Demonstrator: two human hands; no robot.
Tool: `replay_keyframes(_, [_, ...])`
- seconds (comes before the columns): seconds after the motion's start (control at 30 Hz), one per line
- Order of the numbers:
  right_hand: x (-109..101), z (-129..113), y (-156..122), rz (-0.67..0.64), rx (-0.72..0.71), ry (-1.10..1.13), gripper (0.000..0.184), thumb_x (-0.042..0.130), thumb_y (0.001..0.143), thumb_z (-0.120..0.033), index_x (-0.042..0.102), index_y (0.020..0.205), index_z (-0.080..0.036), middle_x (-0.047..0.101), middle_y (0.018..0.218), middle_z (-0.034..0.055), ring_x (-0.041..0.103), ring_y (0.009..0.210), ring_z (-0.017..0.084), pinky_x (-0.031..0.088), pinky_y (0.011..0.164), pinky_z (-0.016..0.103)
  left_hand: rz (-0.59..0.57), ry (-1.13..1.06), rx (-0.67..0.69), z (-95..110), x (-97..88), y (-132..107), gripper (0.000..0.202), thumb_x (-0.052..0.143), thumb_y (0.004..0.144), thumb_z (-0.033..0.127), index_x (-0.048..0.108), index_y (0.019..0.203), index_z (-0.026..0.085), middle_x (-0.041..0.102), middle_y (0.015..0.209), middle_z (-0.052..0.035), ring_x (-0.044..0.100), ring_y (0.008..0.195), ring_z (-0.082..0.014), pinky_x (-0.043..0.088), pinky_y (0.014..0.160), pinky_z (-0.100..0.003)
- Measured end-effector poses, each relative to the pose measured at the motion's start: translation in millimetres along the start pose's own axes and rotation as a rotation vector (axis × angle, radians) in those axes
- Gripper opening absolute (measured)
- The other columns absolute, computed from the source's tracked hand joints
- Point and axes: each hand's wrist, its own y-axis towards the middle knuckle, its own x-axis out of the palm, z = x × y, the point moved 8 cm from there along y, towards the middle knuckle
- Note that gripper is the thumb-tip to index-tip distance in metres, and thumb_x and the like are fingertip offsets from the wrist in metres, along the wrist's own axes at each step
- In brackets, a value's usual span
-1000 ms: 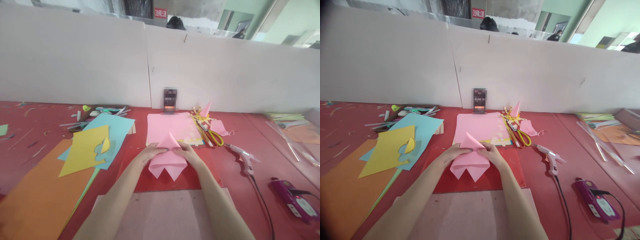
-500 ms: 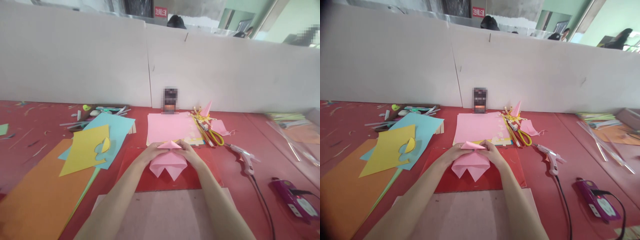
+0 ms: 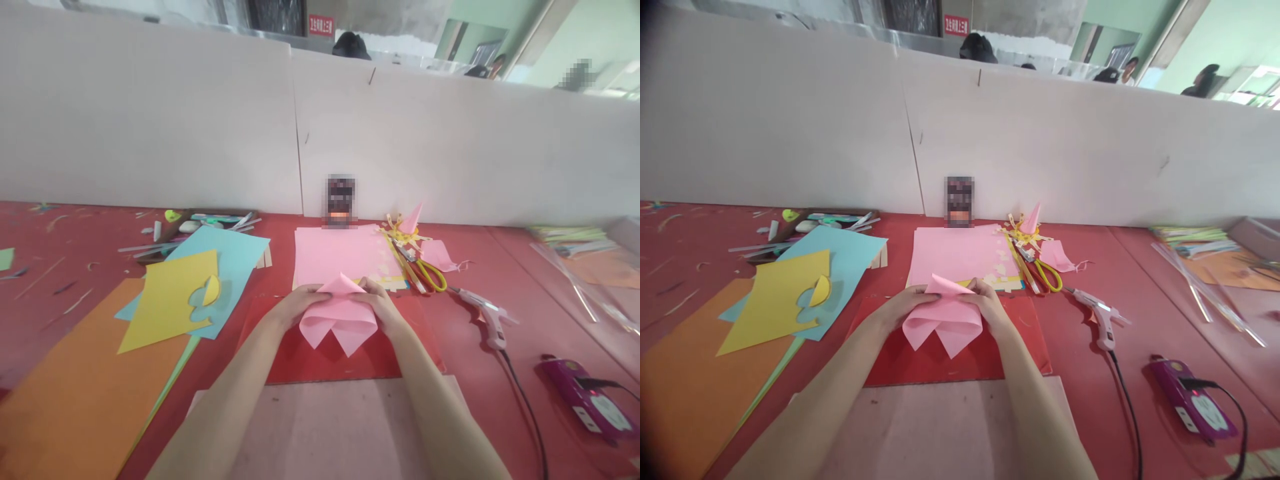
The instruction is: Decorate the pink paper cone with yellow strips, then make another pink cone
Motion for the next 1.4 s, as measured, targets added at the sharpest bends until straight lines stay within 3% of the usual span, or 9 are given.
replay_keyframes(0.23, [-7.6, 2.1, 2.6, 0.008, -0.024, -0.060, 0.005, 0.062, 0.059, -0.020, 0.058, 0.063, -0.019, 0.056, 0.062, -0.0032, 0.048, 0.058, 0.011, 0.032, 0.051, 0.022, -0.128, -0.091, 0.017, 5.6, 5.4, -6.4, 0.032, 0.056, 0.068, 0.019, 0.062, 0.100, 0.018, 0.063, 0.095, -0.0055, 0.058, 0.086, -0.0187, 0.044, 0.075, -0.028])
replay_keyframes(0.37, [-12.0, 2.3, 3.8, 0.014, -0.073, -0.136, 0.012, 0.057, 0.060, -0.019, 0.066, 0.069, -0.021, 0.063, 0.076, 0.0001, 0.053, 0.068, 0.015, 0.037, 0.058, 0.024, -0.207, -0.120, 0.045, 11.6, 9.6, -10.3, 0.027, 0.050, 0.075, 0.031, 0.063, 0.095, 0.018, 0.062, 0.098, -0.0065, 0.056, 0.089, -0.0197, 0.042, 0.078, -0.029])
replay_keyframes(0.5, [-4.7, -0.8, 2.0, -0.031, -0.107, -0.205, 0.018, 0.054, 0.060, -0.016, 0.068, 0.070, -0.022, 0.065, 0.079, 0.0007, 0.055, 0.073, 0.017, 0.040, 0.064, 0.027, -0.074, -0.002, 0.064, 11.3, 0.9, -7.3, 0.030, 0.058, 0.073, 0.037, 0.063, 0.096, 0.019, 0.060, 0.104, -0.0064, 0.054, 0.096, -0.0212, 0.042, 0.080, -0.029])
replay_keyframes(0.7, [0.7, -4.1, -2.7, -0.120, -0.072, -0.066, 0.025, 0.058, 0.067, -0.023, 0.064, 0.092, -0.025, 0.065, 0.088, -0.0001, 0.057, 0.079, 0.017, 0.042, 0.073, 0.029, -0.044, 0.050, 0.092, 12.5, -6.5, -5.4, 0.042, 0.062, 0.070, 0.033, 0.056, 0.109, 0.021, 0.060, 0.100, -0.0059, 0.057, 0.083, -0.0165, 0.044, 0.072, -0.027])
replay_keyframes(0.8, [-4.1, -2.2, -2.4, -0.081, -0.046, 0.028, 0.019, 0.057, 0.072, -0.032, 0.065, 0.086, -0.023, 0.065, 0.084, 0.0017, 0.057, 0.076, 0.018, 0.043, 0.069, 0.029, 0.033, 0.139, 0.151, 21.4, -14.2, -9.1, 0.043, 0.060, 0.071, 0.037, 0.056, 0.110, 0.019, 0.060, 0.097, -0.0064, 0.057, 0.082, -0.0169, 0.044, 0.071, -0.027])
replay_keyframes(0.9, [-2.4, -0.9, -1.8, -0.055, -0.040, 0.027, 0.026, 0.053, 0.075, -0.043, 0.063, 0.085, -0.021, 0.065, 0.080, 0.0034, 0.057, 0.073, 0.019, 0.043, 0.064, 0.029, 0.112, 0.303, 0.210, 33.0, -17.4, -15.4, 0.044, 0.057, 0.071, 0.041, 0.056, 0.110, 0.019, 0.059, 0.102, -0.0066, 0.056, 0.086, -0.0191, 0.043, 0.071, -0.028])
replay_keyframes(1.03, [-5.6, -2.2, 1.4, 0.041, -0.097, -0.097, 0.025, 0.064, 0.067, -0.044, 0.061, 0.073, -0.019, 0.062, 0.070, 0.0005, 0.055, 0.066, 0.016, 0.042, 0.063, 0.027, 0.158, 0.460, 0.284, 45.3, -11.7, -19.9, 0.039, 0.057, 0.071, 0.042, 0.060, 0.104, 0.021, 0.058, 0.109, -0.0050, 0.054, 0.094, -0.0210, 0.041, 0.078, -0.028])
replay_keyframes(1.27, [-14.6, 5.6, 7.0, 0.088, -0.119, -0.097, 0.031, 0.064, 0.065, -0.048, 0.061, 0.077, -0.019, 0.062, 0.067, 0.0011, 0.055, 0.063, 0.016, 0.042, 0.060, 0.028, 0.343, 0.398, 0.238, 29.4, -31.7, -8.7, 0.041, 0.056, 0.069, 0.048, 0.066, 0.092, 0.016, 0.064, 0.095, -0.0078, 0.055, 0.091, -0.0237, 0.039, 0.078, -0.031])
replay_keyframes(1.4, [-12.8, 3.2, 6.8, 0.095, -0.149, -0.144, 0.028, 0.064, 0.066, -0.045, 0.062, 0.076, -0.020, 0.062, 0.067, 0.0004, 0.054, 0.063, 0.015, 0.041, 0.061, 0.027, 0.334, 0.250, 0.220, 17.2, -39.5, -2.3, 0.041, 0.057, 0.070, 0.048, 0.067, 0.091, 0.013, 0.063, 0.101, -0.0105, 0.053, 0.098, -0.0242, 0.038, 0.081, -0.031])
